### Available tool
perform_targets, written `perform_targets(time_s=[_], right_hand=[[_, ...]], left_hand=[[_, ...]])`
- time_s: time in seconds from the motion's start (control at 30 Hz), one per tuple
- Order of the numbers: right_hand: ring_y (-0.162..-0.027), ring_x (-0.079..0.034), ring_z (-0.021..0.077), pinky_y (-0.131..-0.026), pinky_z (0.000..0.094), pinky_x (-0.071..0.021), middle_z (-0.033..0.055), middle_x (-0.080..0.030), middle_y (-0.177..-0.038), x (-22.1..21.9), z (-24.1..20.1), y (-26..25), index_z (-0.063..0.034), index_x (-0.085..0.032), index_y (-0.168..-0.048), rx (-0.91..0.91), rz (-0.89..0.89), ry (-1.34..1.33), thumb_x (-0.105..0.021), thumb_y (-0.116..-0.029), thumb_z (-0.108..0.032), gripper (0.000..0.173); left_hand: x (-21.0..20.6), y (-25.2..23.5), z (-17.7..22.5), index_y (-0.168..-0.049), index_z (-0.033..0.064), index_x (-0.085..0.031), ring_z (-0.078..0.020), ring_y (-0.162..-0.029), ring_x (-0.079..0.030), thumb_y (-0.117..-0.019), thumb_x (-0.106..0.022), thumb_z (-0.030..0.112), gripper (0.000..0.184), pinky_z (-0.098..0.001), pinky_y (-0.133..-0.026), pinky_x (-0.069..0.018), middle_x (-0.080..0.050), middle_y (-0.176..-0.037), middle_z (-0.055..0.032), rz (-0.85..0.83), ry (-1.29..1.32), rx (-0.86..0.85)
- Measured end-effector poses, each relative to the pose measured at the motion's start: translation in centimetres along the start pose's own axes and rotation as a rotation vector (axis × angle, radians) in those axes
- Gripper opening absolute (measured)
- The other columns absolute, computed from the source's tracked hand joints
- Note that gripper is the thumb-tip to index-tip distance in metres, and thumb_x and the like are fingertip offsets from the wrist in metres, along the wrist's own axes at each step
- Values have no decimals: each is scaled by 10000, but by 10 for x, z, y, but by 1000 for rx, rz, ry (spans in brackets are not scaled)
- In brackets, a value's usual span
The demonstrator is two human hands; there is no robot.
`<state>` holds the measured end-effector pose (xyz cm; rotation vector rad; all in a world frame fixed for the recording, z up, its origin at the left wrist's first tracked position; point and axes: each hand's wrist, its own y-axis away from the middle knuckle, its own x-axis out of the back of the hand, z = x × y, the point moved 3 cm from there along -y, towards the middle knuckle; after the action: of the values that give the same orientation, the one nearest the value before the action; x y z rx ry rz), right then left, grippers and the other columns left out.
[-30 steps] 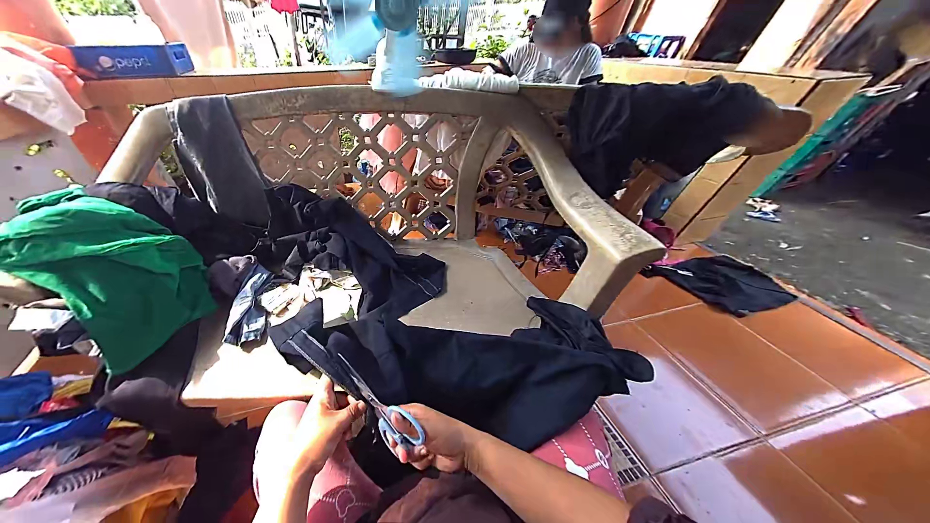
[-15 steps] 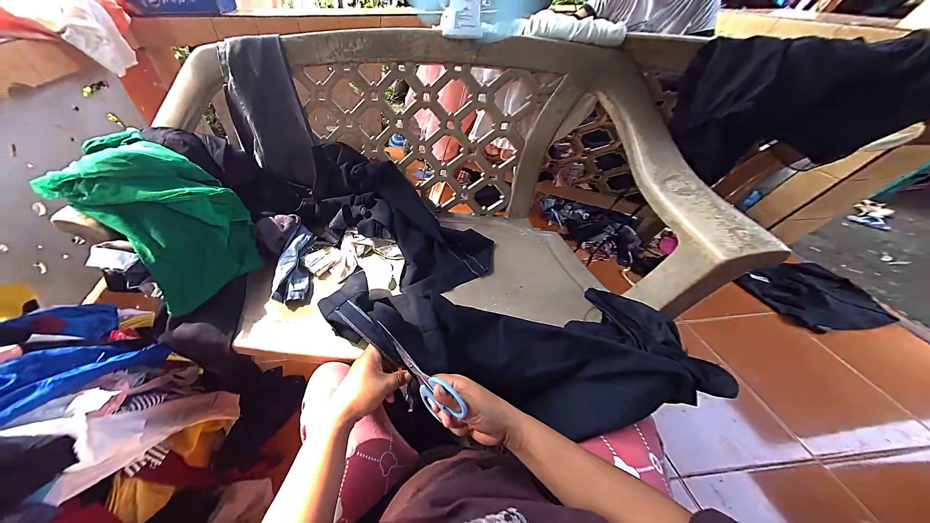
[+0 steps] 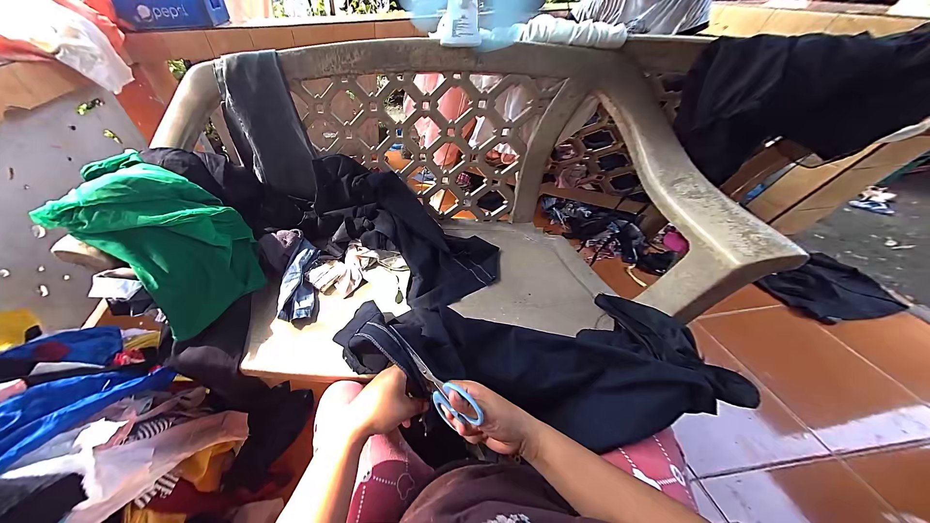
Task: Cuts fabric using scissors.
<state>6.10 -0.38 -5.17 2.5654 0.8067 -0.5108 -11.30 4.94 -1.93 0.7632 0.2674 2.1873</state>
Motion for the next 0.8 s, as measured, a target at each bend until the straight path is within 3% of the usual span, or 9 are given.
perform_targets(time_s=[0.13,0.3,0.5,0.67,0.77,0.8], right_hand=[[-478,-442,-60,-430,98,-335,-113,-574,-685,-1,-2,1,-194,-587,-882,6,-1,-20,-796,-848,-476,353],[-483,-434,-78,-432,80,-335,-112,-590,-733,2,-4,2,-199,-607,-899,41,-128,-100,-711,-894,-585,400],[-489,-447,-65,-437,92,-335,-116,-580,-701,-1,-9,4,-201,-593,-865,49,15,-18,-772,-868,-498,346],[-488,-470,-55,-440,94,-358,-106,-579,-684,1,-13,5,-192,-604,-840,56,83,-32,-803,-851,-390,281],[-522,-486,-62,-470,95,-383,-128,-594,-716,9,-38,10,-209,-605,-890,229,208,48,-744,-900,-354,201],[-534,-495,-64,-485,103,-396,-145,-598,-712,13,-53,13,-213,-596,-914,325,288,118,-703,-924,-321,152]], left_hand=[[1,-2,4,-1055,7,-666,-95,-610,-584,-952,-698,154,183,-296,-650,-526,-648,-778,-41,-45,-83,0],[-7,-8,7,-982,-33,-667,-207,-680,-623,-971,-665,200,233,-422,-728,-535,-654,-789,-117,-125,-276,26],[-3,-9,15,-988,-40,-659,-248,-727,-636,-995,-638,206,247,-458,-766,-530,-656,-817,-144,-156,-351,40],[0,-13,13,-1131,-11,-648,-251,-792,-655,-977,-655,182,247,-461,-795,-535,-673,-913,-155,-104,-315,22],[12,-12,22,-1403,-32,-504,-332,-1088,-680,-994,-630,168,473,-546,-1003,-505,-689,-1166,-211,160,-181,9],[16,-13,25,-1470,-44,-443,-325,-1072,-692,-995,-616,159,545,-529,-990,-519,-701,-1161,-204,287,-125,-36]])
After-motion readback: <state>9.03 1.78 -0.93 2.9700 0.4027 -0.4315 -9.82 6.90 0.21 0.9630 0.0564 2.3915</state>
